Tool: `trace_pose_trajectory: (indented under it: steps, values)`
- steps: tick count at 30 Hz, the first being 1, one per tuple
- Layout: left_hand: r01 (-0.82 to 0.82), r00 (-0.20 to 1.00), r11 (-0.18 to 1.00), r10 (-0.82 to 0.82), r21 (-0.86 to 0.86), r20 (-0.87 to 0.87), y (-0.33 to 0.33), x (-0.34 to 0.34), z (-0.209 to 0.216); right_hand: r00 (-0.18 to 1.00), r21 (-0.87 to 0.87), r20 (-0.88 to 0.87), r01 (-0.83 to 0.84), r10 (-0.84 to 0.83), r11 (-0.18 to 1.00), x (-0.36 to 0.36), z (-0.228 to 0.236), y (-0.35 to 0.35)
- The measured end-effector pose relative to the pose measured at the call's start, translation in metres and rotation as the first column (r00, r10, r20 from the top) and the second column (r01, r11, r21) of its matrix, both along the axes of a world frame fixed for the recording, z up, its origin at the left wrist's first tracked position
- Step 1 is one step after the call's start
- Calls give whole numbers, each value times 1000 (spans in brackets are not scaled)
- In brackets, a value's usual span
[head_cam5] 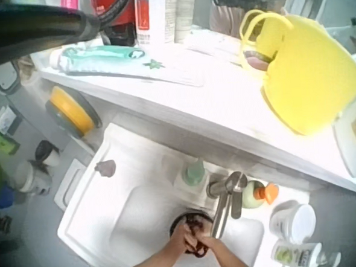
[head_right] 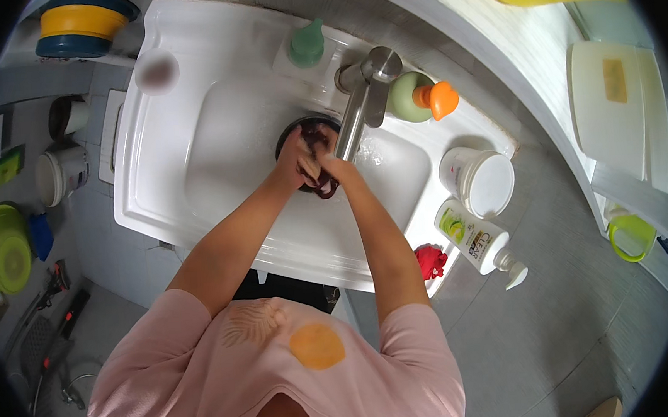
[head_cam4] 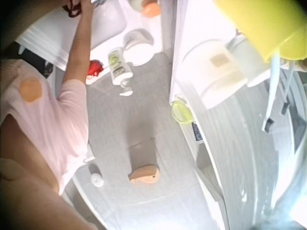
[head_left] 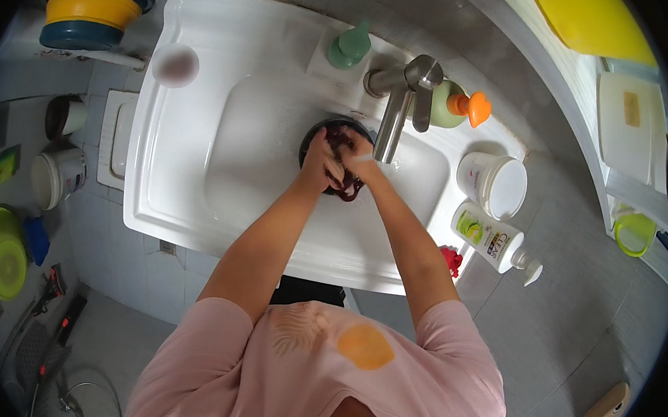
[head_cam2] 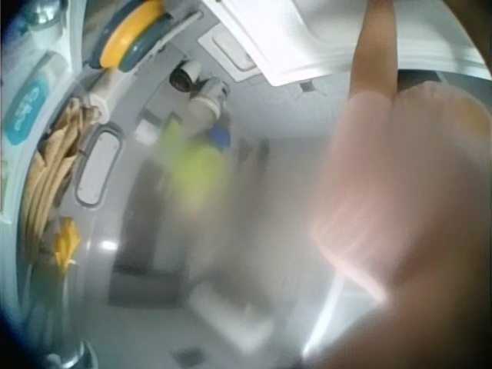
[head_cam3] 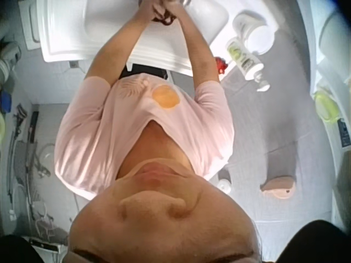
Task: The person washes a dark sock by hand in a kitchen sink, scrubbing it with a sponge and rinsing it under running water. They then wash a maroon cloth and a red cloth using the same method, wringing out each item after washing. Finally, the person washes another dark sock and places it with the other wet items.
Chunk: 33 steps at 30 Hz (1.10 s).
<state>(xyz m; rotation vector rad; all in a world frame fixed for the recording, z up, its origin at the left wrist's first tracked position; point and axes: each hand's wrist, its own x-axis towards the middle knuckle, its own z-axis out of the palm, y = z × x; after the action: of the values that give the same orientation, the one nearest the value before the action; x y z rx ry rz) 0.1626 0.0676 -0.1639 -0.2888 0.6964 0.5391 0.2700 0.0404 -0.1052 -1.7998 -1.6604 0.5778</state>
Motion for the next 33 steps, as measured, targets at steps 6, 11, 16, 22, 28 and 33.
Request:
trace_pose_trajectory:
  steps: [6,11,16,22,28,33]
  values:
    - [151,906,979,-193,140,376,10,-11,72,987,-162,62,154,-145,975,-56,92,-29]
    - [72,989,926,-113,370,90,-10,-18,18,962,51,185,197,-203,979,-62,73,-16]
    - [185,979,980,-191,77,76,5,-18,89,875,-215,58,480,-480,850,-42,43,11]
    - [295,848,956,-266,-10,-459,-10,-19,79,908,-172,345,311,-239,935,-9,-58,-15]
    - [331,773,941,-317,-77,-550,0,-30,114,971,-452,143,237,-192,860,-6,-53,-4]
    - [217,958,972,-196,85,-209,1,-74,139,919,-387,-299,128,-256,913,-30,107,-24]
